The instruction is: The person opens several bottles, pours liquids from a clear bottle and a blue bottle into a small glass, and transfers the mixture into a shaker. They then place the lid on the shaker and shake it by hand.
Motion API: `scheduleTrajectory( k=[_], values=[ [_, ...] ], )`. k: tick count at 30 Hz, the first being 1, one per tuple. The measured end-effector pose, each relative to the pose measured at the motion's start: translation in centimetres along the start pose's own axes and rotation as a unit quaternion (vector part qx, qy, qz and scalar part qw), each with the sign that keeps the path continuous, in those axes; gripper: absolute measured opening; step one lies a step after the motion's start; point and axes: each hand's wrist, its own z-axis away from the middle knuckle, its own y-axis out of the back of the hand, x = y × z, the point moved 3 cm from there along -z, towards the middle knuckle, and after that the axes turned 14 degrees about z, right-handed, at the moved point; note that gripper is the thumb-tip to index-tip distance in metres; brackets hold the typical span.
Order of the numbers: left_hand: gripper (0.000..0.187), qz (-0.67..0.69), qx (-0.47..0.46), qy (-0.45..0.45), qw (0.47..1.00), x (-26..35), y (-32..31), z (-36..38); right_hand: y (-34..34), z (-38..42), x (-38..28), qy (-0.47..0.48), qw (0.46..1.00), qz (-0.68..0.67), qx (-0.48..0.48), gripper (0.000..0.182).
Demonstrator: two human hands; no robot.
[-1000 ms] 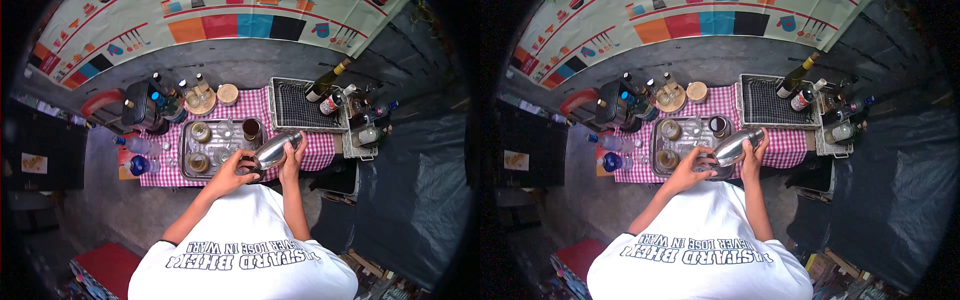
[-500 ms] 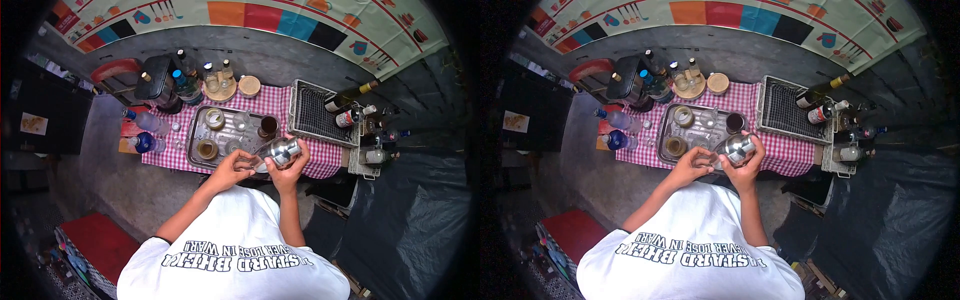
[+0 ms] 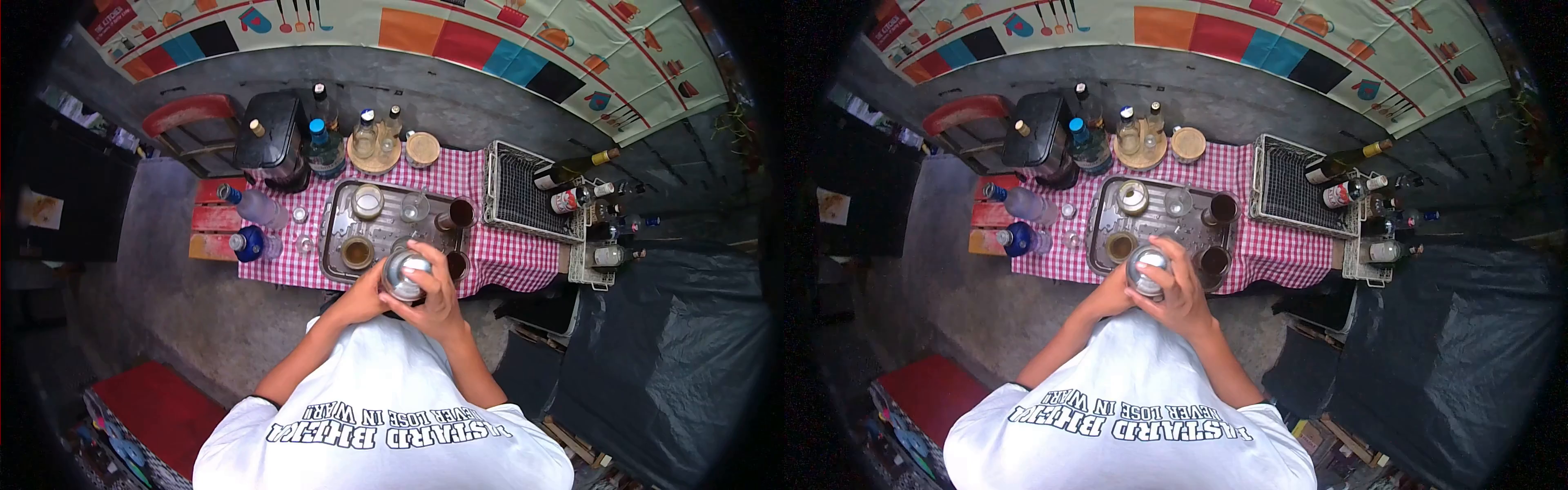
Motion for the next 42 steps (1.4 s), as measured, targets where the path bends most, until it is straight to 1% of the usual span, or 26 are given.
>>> scheduleTrajectory(
  k=[2,7,9,10,11,13,14,15,17,18,19,21,22,23,25,26,27,29,30,34,36,37,39,40,41,42],
  values=[
    [0.066,-0.027,-0.012,-0.012,0.999,-0.1,1.0,0.2,-0.7,-0.8,-0.9,0.008,0.999,0.006,-0.042,0.079],
    [0.07,0.002,-0.018,0.003,1.0,0.2,3.9,1.0,-2.8,-1.4,-1.5,-0.036,0.999,0.0,-0.025,0.081],
    [0.071,0.047,-0.015,0.047,0.998,-0.1,5.3,1.3,-3.8,-1.0,-0.6,-0.116,0.988,-0.083,0.056,0.085],
    [0.072,0.059,0.007,0.041,0.997,0.0,5.9,1.5,-4.9,-0.1,0.2,-0.161,0.978,-0.107,0.079,0.087],
    [0.072,0.055,0.003,0.043,0.998,0.4,6.3,1.7,-5.2,0.0,0.2,-0.223,0.957,-0.148,0.11,0.085],
    [0.073,-0.01,-0.008,0.007,1.0,1.6,7.1,2.0,-5.7,-0.5,0.5,-0.3,0.906,-0.254,0.153,0.087],
    [0.071,0.001,-0.001,0.015,1.0,1.9,7.4,2.2,-6.0,-0.8,0.7,-0.325,0.884,-0.292,0.168,0.087],
    [0.071,-0.003,-0.005,0.016,1.0,2.1,7.5,2.3,-6.1,-1.0,0.9,-0.325,0.883,-0.291,0.173,0.087],
    [0.068,0.054,-0.017,0.021,0.998,2.8,7.7,2.5,-6.6,-0.3,2.1,-0.412,0.821,-0.353,0.18,0.084],
    [0.065,0.039,-0.027,0.027,0.999,3.4,7.7,2.7,-6.9,-0.1,2.3,-0.422,0.803,-0.377,0.189,0.078],
    [0.065,0.035,-0.03,0.028,0.999,3.8,7.7,2.8,-7.0,0.0,2.3,-0.42,0.802,-0.378,0.193,0.078],
    [0.062,0.036,-0.043,0.022,0.998,4.6,7.5,2.8,-7.2,0.4,2.3,-0.456,0.732,-0.455,0.223,0.07],
    [0.058,0.028,-0.048,0.018,0.998,5.2,7.1,2.8,-7.5,0.9,2.4,-0.465,0.719,-0.466,0.222,0.062],
    [0.058,0.024,-0.049,0.018,0.998,5.2,6.9,2.7,-7.9,1.6,2.8,-0.463,0.719,-0.468,0.225,0.062],
    [0.057,-0.008,-0.067,-0.018,0.998,5.4,6.3,2.2,-8.9,2.9,3.7,-0.475,0.631,-0.574,0.217,0.059],
    [0.056,0.008,-0.06,-0.02,0.998,5.3,5.7,1.9,-8.7,2.4,3.0,-0.494,0.615,-0.569,0.232,0.052],
    [0.056,0.004,-0.063,-0.021,0.998,5.2,5.3,1.7,-8.7,2.8,3.4,-0.491,0.615,-0.571,0.235,0.052],
    [0.055,-0.033,-0.046,-0.043,0.997,5.1,4.3,1.1,-8.7,3.5,3.9,-0.497,0.568,-0.626,0.195,0.051],
    [0.056,-0.031,-0.046,-0.038,0.998,5.1,3.7,0.9,-8.1,3.5,3.7,-0.529,0.549,-0.609,0.22,0.054],
    [0.058,-0.043,-0.044,-0.017,0.998,4.6,1.5,0.1,-6.4,5.0,5.0,-0.524,0.546,-0.617,0.219,0.053],
    [0.057,-0.032,-0.041,-0.007,0.999,4.1,0.5,-0.5,-5.0,5.5,5.7,-0.49,0.568,-0.636,0.179,0.041],
    [0.057,-0.02,-0.036,0.004,0.999,3.9,-0.1,-0.8,-4.4,5.6,6.0,-0.487,0.569,-0.637,0.181,0.041],
    [0.055,-0.024,-0.04,-0.009,0.999,3.7,-1.3,-1.6,-2.6,6.0,6.9,-0.508,0.613,-0.541,0.27,0.041],
    [0.053,-0.057,-0.038,-0.012,0.998,3.2,-1.7,-2.0,-2.0,6.8,7.8,-0.512,0.616,-0.526,0.287,0.051],
    [0.052,-0.09,-0.034,-0.015,0.995,3.2,-2.3,-2.5,-1.3,6.7,8.0,-0.508,0.618,-0.527,0.287,0.051],
    [0.05,-0.12,-0.033,-0.015,0.992,3.5,-3.0,-2.6,-0.1,6.5,8.1,-0.498,0.67,-0.463,0.297,0.054]
  ],
)
